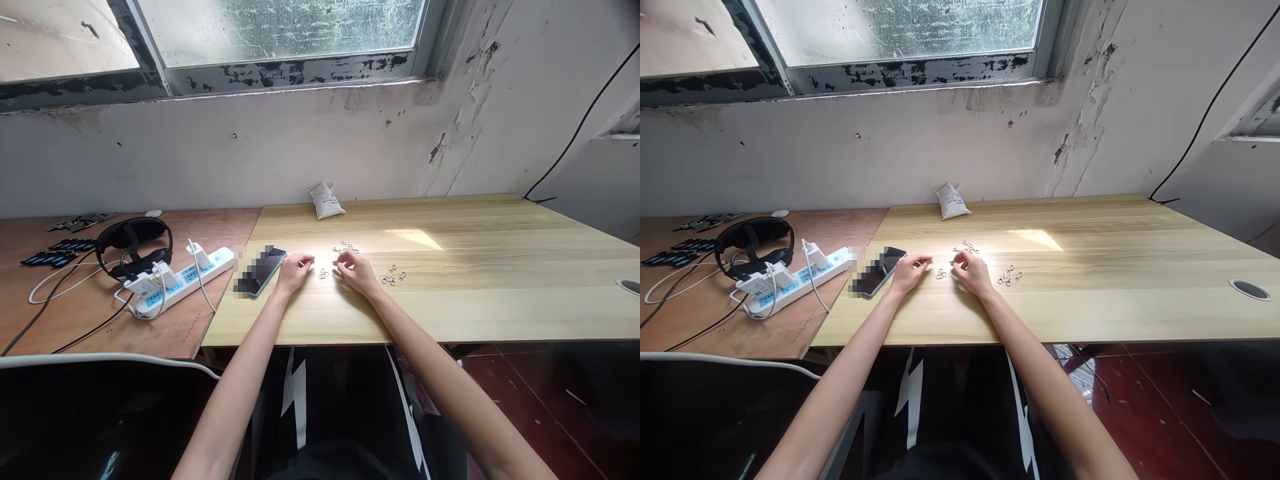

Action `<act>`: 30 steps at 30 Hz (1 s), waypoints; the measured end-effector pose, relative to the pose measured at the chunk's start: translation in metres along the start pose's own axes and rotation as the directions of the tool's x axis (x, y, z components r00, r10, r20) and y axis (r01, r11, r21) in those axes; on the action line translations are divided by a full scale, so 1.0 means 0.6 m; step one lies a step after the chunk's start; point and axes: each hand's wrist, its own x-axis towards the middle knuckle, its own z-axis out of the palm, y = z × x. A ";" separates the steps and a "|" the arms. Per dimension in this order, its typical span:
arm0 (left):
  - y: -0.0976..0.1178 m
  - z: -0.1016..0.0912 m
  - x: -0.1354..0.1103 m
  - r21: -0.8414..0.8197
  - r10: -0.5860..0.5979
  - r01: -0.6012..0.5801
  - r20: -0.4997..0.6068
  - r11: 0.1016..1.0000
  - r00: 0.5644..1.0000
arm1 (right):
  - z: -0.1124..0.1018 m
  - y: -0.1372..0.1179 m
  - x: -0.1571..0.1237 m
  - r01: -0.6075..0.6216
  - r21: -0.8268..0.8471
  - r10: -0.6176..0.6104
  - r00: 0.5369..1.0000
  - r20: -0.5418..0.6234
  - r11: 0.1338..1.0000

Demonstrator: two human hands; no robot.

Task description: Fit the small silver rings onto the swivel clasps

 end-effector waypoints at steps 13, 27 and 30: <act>0.022 0.003 -0.012 -0.098 0.035 -0.025 0.100 0.995 0.994 | 0.002 -0.007 -0.004 0.112 0.084 -0.117 0.991 0.059 0.990; 0.043 -0.007 -0.013 -0.188 0.023 -0.005 0.094 0.982 0.995 | 0.007 0.008 0.000 0.124 -0.110 -0.124 0.992 0.005 0.986; 0.045 -0.009 -0.012 -0.224 -0.012 0.032 0.094 0.974 0.996 | 0.010 0.001 -0.006 0.168 -0.172 -0.163 0.986 0.042 0.971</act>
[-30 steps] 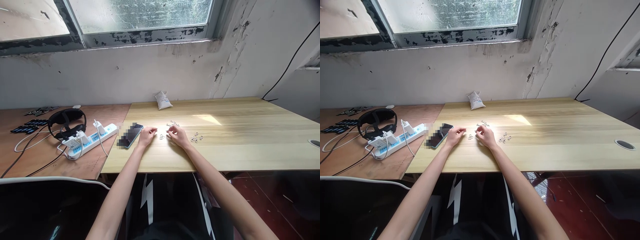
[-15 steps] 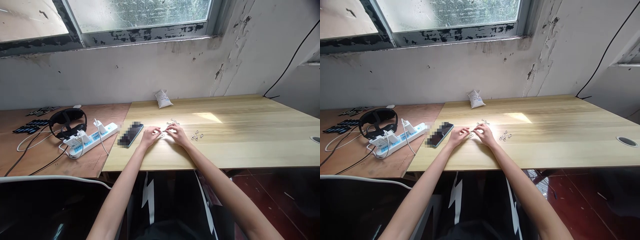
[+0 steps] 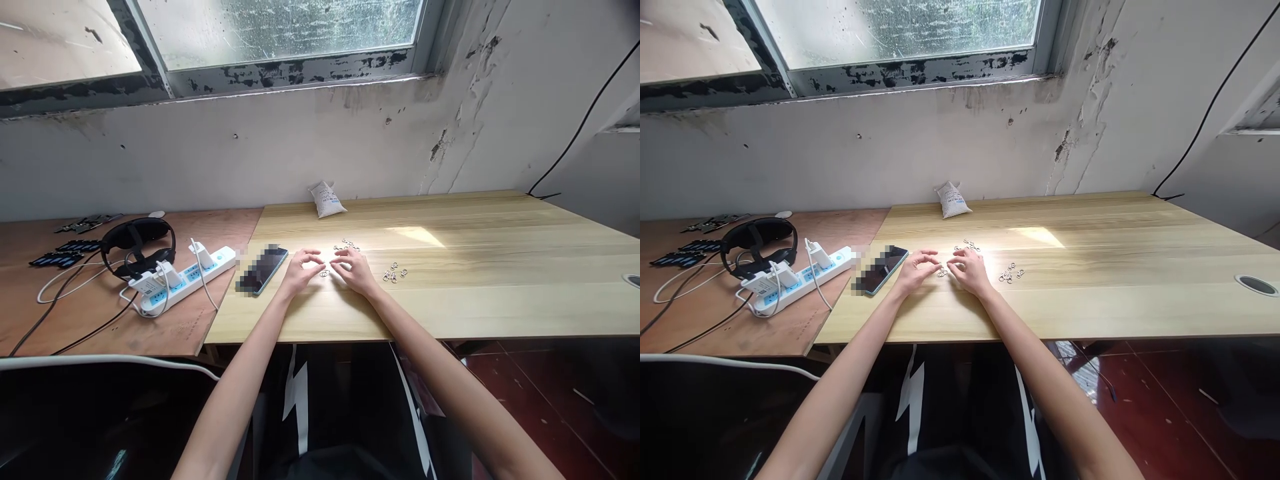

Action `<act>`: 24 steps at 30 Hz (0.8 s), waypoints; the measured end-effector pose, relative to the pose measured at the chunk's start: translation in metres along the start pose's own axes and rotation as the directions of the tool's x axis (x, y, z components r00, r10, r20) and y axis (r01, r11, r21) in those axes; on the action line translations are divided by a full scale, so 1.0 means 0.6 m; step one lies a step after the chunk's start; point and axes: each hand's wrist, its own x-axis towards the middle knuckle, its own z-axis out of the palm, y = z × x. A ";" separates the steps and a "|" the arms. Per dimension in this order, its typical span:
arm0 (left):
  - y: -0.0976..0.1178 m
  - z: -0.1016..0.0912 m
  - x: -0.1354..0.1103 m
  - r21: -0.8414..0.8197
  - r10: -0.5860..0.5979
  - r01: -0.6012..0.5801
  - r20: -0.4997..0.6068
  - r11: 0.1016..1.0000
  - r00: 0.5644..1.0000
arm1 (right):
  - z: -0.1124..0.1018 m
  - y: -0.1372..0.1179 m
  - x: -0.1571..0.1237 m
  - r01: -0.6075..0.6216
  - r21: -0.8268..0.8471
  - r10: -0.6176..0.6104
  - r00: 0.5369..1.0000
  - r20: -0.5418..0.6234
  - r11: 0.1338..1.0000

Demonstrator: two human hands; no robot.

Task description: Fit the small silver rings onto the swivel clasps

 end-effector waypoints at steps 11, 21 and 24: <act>0.010 0.008 -0.002 -0.029 0.019 -0.018 0.027 0.999 0.999 | 0.015 -0.022 -0.009 0.109 -0.029 -0.106 0.991 0.077 0.994; -0.006 0.004 -0.003 -0.073 -0.072 0.070 -0.015 0.995 0.997 | 0.020 -0.015 -0.011 0.131 -0.048 -0.130 0.991 0.032 0.990; -0.009 0.000 -0.002 -0.098 -0.068 0.068 0.011 0.993 0.998 | 0.017 -0.018 -0.011 0.118 -0.030 -0.116 0.992 0.038 0.993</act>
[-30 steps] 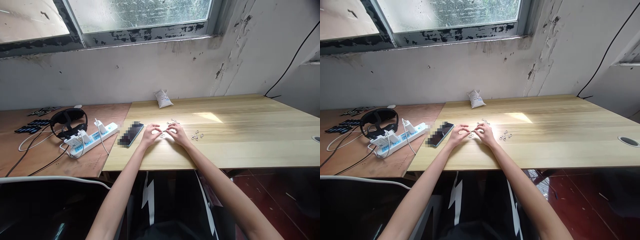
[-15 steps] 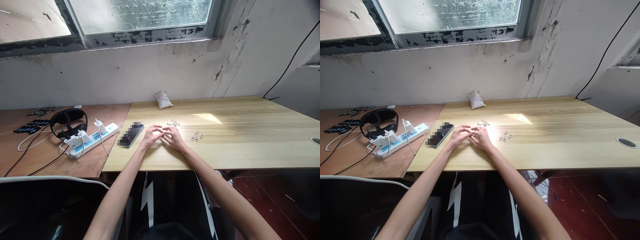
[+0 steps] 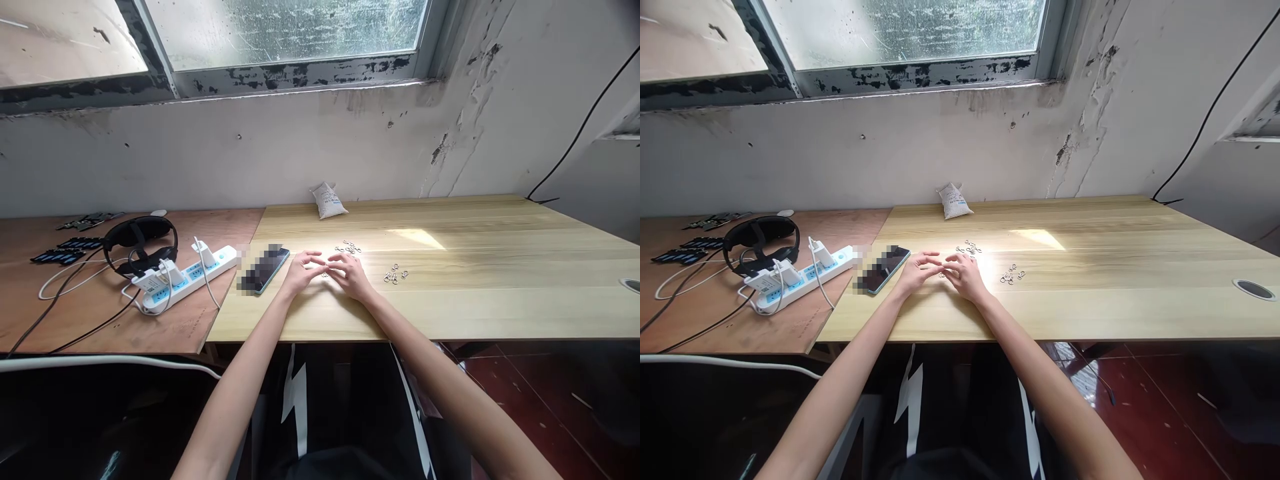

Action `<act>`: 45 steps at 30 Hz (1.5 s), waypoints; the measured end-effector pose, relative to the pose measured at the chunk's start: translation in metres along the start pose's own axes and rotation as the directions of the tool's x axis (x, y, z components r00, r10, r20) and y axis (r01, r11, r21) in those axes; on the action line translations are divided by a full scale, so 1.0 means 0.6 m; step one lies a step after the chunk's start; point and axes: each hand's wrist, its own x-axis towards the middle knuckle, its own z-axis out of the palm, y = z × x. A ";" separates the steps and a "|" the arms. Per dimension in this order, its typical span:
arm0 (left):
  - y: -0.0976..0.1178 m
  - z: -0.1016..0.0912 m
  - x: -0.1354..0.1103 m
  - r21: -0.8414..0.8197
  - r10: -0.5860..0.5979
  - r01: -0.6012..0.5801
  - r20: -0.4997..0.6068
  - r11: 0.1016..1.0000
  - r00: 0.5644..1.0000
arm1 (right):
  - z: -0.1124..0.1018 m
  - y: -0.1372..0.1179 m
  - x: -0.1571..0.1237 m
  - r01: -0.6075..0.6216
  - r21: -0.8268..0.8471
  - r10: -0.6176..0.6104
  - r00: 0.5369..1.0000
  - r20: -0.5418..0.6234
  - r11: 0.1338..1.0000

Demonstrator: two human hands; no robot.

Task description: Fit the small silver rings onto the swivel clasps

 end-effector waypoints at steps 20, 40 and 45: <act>-0.011 -0.002 -0.006 0.544 0.185 -0.182 0.049 0.819 0.981 | -0.051 0.045 0.046 -0.252 -0.157 0.260 0.965 0.036 0.955; -0.002 0.020 0.006 0.547 0.168 -0.225 0.152 0.807 0.974 | -0.167 0.031 -0.105 -0.162 -0.660 0.265 0.963 0.058 0.734; -0.001 0.018 0.005 0.568 0.196 -0.262 0.175 0.781 0.965 | -0.122 -0.001 -0.085 -0.039 -0.643 0.150 0.982 0.119 0.765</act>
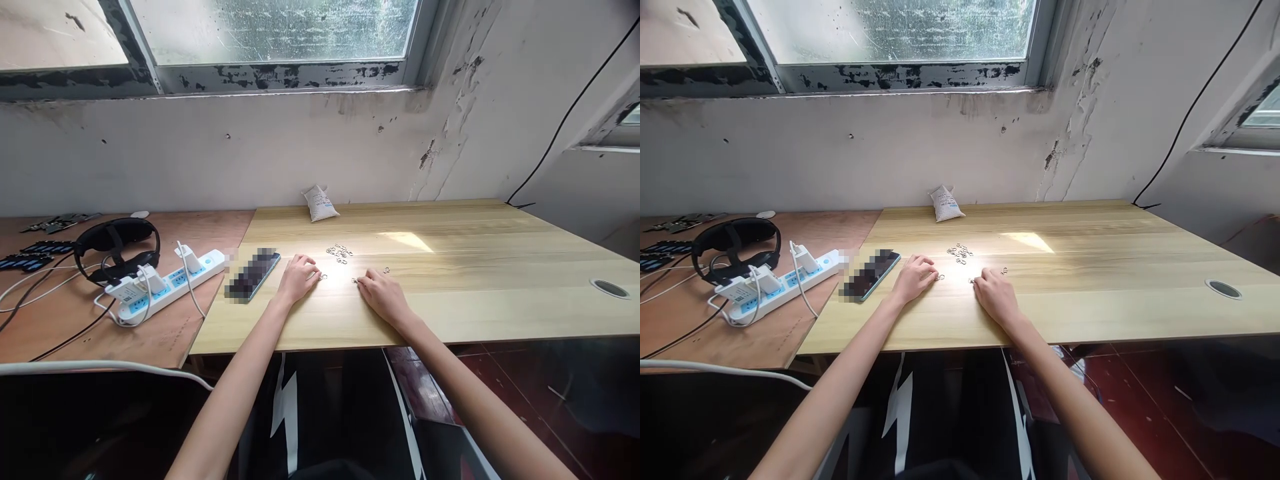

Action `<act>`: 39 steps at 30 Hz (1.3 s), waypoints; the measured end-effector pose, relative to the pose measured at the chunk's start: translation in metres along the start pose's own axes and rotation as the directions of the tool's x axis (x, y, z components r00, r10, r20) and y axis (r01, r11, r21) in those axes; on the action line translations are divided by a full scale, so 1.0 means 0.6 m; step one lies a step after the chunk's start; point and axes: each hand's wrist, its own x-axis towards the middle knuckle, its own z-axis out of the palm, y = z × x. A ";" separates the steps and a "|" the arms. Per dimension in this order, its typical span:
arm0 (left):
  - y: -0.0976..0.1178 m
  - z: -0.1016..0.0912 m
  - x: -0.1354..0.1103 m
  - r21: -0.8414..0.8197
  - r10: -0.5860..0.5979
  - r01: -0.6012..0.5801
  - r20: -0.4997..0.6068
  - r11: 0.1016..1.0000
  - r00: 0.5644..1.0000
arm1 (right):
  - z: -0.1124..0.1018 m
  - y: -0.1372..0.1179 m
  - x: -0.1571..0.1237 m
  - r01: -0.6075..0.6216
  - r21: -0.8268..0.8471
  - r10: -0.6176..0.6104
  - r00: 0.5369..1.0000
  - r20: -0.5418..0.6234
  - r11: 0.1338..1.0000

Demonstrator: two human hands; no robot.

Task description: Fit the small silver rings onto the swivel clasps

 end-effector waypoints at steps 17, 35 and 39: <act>-0.008 0.001 -0.004 -0.207 -0.173 0.151 -0.093 0.967 0.981 | 0.009 -0.020 0.065 -0.037 0.203 0.032 0.999 0.026 0.979; -0.014 0.001 -0.009 -0.252 -0.148 0.114 -0.121 0.961 0.982 | 0.057 -0.060 0.085 -0.032 0.575 0.098 0.992 -0.084 0.818; -0.016 0.002 -0.010 -0.268 -0.140 0.101 -0.128 0.958 0.982 | 0.058 -0.060 0.085 -0.032 0.573 0.090 0.993 -0.074 0.819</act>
